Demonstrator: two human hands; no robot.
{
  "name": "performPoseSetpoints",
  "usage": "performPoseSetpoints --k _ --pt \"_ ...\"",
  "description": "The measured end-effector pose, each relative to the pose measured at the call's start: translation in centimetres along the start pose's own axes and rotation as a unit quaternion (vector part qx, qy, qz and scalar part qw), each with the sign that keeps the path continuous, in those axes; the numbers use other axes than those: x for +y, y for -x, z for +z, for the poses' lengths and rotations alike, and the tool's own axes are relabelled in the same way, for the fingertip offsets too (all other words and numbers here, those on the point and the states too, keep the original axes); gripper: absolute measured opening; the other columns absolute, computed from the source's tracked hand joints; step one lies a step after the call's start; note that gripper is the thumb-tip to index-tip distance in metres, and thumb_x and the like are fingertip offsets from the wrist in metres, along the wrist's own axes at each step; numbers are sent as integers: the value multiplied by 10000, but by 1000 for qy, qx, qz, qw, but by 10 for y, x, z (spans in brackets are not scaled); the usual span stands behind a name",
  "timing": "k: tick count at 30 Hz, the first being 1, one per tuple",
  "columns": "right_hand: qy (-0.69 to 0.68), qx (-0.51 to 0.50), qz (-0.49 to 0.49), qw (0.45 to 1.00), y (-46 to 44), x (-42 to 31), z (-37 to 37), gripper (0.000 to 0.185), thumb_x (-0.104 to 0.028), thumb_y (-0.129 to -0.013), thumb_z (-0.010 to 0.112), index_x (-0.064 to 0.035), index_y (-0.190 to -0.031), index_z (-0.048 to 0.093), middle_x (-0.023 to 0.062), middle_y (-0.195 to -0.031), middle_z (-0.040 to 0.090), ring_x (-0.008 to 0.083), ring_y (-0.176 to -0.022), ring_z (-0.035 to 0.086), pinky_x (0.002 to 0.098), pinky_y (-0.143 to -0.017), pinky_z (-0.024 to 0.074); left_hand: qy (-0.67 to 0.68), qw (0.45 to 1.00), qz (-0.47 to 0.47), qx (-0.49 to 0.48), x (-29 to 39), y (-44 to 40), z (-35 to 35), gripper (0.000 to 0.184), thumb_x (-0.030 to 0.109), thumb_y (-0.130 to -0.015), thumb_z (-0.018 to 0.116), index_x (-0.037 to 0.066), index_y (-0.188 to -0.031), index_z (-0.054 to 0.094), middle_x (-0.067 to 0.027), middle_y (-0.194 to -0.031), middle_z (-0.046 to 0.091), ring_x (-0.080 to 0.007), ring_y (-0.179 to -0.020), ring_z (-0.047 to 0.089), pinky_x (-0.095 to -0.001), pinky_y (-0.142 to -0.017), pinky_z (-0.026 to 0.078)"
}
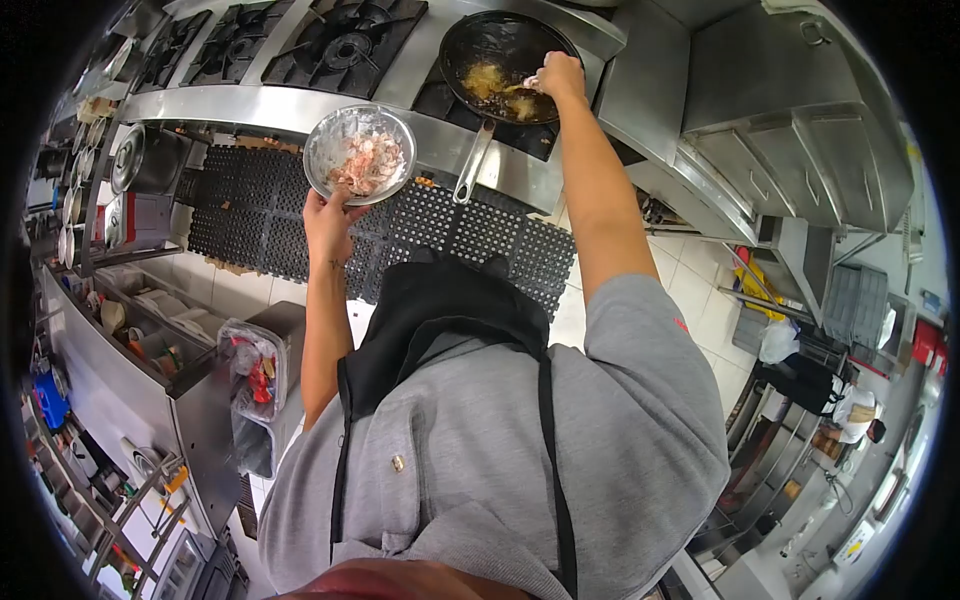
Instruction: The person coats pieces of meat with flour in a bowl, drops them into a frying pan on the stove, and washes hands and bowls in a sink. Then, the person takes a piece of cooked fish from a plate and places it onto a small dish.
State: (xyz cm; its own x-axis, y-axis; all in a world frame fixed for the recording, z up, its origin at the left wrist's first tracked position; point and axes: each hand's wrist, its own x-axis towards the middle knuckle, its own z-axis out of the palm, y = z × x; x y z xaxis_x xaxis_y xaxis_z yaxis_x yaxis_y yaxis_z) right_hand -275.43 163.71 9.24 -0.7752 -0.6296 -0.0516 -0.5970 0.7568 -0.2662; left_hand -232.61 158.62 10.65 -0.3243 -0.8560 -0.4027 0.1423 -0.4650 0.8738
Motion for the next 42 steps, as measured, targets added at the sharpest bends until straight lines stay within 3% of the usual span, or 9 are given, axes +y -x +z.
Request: performPoseSetpoints --k 7,13,19,22,27,28,31,38,42 --pt "-23 268 -53 962 88 -18 -92 196 -118 -752 599 -93 -927 686 160 -860 679 355 -834 655 441 -768 518 -6 999 -4 -41 13 12 -2 260 -8 -865 506 -59 -1119 490 -150 -1071 574 -228 -905 642 -324 -658 600" --pt "-216 26 -295 930 199 -125 -75 239 -87 -733 640 -90 -966 695 157 -808 673 323 -761 651 419 -739 516 -5 995 -28 -95 23 31 21 245 10 -893 526 -48 -1130 502 -136 -1017 621 -198 -843 656 -303 -646 595" --pt "-95 -27 -464 880 188 -146 -25 205 -102 -784 644 -67 -983 681 169 -846 660 357 -796 627 401 -725 506 19 987 -29 -159 19 24 44 254 -17 -876 511 -48 -1128 504 -138 -1002 616 -201 -818 654 -302 -631 597" --pt "-107 -90 -388 911 167 -138 -74 207 -154 -821 658 -25 -983 669 186 -880 660 331 -824 641 371 -716 506 -6 984 -38 -173 8 6 46 257 -18 -879 494 -64 -1132 497 -135 -989 571 -213 -802 643 -295 -617 599" --pt "-348 -89 -303 883 124 -116 -108 144 -89 -867 610 -17 -974 674 62 -830 679 111 -754 644 304 -672 536 -28 985 -28 -166 13 -15 59 250 2 -890 490 -67 -1130 497 -136 -992 567 -213 -811 640 -294 -621 601" --pt "-350 -100 -248 898 147 -142 -150 80 65 -791 560 16 -821 616 134 -795 678 192 -739 663 289 -663 519 -23 987 -20 -161 13 -20 61 249 6 -892 491 -67 -1130 497 -138 -997 571 -213 -816 642 -292 -621 602" --pt "-417 -142 -259 860 99 -110 -132 105 29 -768 585 9 -825 670 83 -836 699 156 -790 645 272 -729 496 -17 988 -11 -156 17 -26 63 258 9 -890 494 -71 -1135 494 -148 -1029 586 -214 -838 646 -289 -619 603" --pt "1 -108 -130 986 -22 -32 -10 211 -240 -784 681 -57 -888 686 174 -851 683 319 -759 671 417 -706 530 -24 994 4 -103 21 -17 32 281 3 -878 502 -59 -1153 497 -151 -1100 593 -207 -902 646 -296 -681 592" --pt "103 -63 -87 989 -26 -45 2 196 -130 -786 658 -72 -973 669 202 -969 668 352 -943 641 436 -792 508 -15 998 0 -64 11 -16 10 283 -29 -867 478 -56 -1148 488 -152 -1099 581 -227 -920 642 -314 -661 596"
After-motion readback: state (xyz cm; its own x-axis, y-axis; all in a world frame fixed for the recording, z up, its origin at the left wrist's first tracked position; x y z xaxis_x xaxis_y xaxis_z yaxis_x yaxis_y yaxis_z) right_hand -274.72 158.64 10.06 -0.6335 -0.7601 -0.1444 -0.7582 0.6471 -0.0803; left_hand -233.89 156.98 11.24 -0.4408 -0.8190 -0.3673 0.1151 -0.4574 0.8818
